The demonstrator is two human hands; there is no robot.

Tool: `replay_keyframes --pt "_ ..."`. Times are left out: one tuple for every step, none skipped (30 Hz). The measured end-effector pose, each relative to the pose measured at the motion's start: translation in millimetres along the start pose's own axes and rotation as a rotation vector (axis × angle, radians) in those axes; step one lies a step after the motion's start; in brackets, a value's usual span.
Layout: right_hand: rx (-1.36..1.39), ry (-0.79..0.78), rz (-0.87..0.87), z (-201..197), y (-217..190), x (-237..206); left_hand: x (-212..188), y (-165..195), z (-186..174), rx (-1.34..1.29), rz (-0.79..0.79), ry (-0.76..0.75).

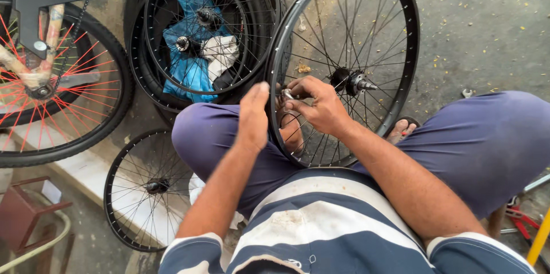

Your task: The person sits on the ground with a bicycle wheel across their lap and uses a small spoke wrench to turn spoke nipples around the rim, rotating the wheel as they work. They hold the rim with one hand while adjusting spokes with the other, working around the wheel.

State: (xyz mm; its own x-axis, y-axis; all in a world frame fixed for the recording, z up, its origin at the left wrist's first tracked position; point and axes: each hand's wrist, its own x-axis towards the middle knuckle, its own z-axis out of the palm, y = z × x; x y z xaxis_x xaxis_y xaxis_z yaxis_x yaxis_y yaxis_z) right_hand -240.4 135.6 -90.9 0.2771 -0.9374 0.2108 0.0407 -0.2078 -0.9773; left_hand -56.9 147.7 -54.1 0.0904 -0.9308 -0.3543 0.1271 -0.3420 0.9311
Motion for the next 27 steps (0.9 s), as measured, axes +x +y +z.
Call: replay_keyframes --pt "0.028 -0.017 -0.004 1.3 2.8 -0.5 6.3 8.7 -4.7 0.175 0.006 -0.011" --pt "0.006 -0.021 0.015 2.8 4.4 -0.1 16.1 20.0 -10.1 0.351 0.013 -0.021" --pt "-0.016 -0.023 0.027 4.0 6.4 0.1 27.9 31.7 -13.1 0.528 0.026 -0.031" --pt "-0.039 -0.024 0.033 5.0 7.1 0.8 40.8 43.4 -13.6 0.538 0.034 -0.093" --pt "-0.053 -0.018 0.006 5.0 8.0 0.6 53.0 53.8 -12.4 0.549 0.042 -0.154" --pt "-0.068 -0.010 -0.019 5.6 8.2 1.6 63.1 62.4 -11.2 0.561 0.047 -0.218" --pt "-0.084 0.000 -0.042 5.1 8.4 0.9 70.4 65.7 -6.4 0.512 0.042 -0.248" --pt "-0.094 -0.002 -0.038 5.4 8.3 1.5 77.7 69.2 -2.1 0.463 0.036 -0.279" --pt "-0.105 -0.003 -0.029 4.9 8.2 0.5 82.4 70.3 1.9 0.412 0.027 -0.313" --pt "-0.116 -0.005 -0.015 5.0 8.3 0.3 86.1 71.2 4.7 0.394 -0.001 -0.316" --pt "-0.107 0.002 -0.026 4.8 8.3 -0.8 87.1 69.1 8.2 0.374 -0.029 -0.319" --pt "-0.098 0.007 -0.035 4.9 8.6 -1.5 87.5 66.5 11.1 0.354 -0.060 -0.321" --pt "-0.087 0.006 -0.041 5.0 8.9 -2.3 88.2 65.0 10.9 0.314 -0.107 -0.316" --pt "-0.099 0.002 -0.044 5.1 9.1 -2.8 88.0 63.6 10.3 0.275 -0.152 -0.307" --pt "-0.112 0.000 -0.053 5.4 9.4 -2.6 89.4 64.0 9.9 0.238 -0.192 -0.299" --pt "-0.128 0.001 -0.068 5.5 9.3 -2.1 91.2 65.1 9.0 0.211 -0.205 -0.293" --pt "-0.129 0.003 -0.063 5.9 9.0 -0.9 91.9 64.3 8.7 0.182 -0.217 -0.290" --pt "-0.130 0.003 -0.055 6.1 8.2 0.9 92.6 64.7 8.8 0.151 -0.230 -0.287" --pt "-0.133 0.005 -0.049 6.5 7.2 3.0 93.3 65.4 8.4 0.135 -0.209 -0.299" --pt "-0.118 0.008 -0.056 6.7 5.9 5.7 93.6 66.6 8.4 0.122 -0.187 -0.313" --pt "-0.102 0.014 -0.064 7.0 4.4 8.4 94.9 68.7 8.6 0.111 -0.165 -0.329" --pt "-0.087 0.019 -0.072 7.3 3.3 11.0 95.9 71.0 9.0 0.123 -0.155 -0.333" --pt "-0.089 0.024 -0.062 7.7 2.2 13.2 96.6 73.4 9.9 0.134 -0.148 -0.334" --pt "-0.090 0.028 -0.051 8.2 1.9 14.6 97.7 76.3 10.8 0.145 -0.141 -0.335" --pt "-0.090 0.031 -0.039 8.4 2.0 15.6 99.1 79.3 12.4 0.261 -0.007 -0.304" --pt "-0.098 0.021 -0.032 9.0 2.5 15.9 100.4 81.6 15.0 0.375 0.126 -0.272" --pt "-0.104 0.012 -0.022 9.5 4.0 15.7 100.6 82.6 19.3 0.487 0.260 -0.239"
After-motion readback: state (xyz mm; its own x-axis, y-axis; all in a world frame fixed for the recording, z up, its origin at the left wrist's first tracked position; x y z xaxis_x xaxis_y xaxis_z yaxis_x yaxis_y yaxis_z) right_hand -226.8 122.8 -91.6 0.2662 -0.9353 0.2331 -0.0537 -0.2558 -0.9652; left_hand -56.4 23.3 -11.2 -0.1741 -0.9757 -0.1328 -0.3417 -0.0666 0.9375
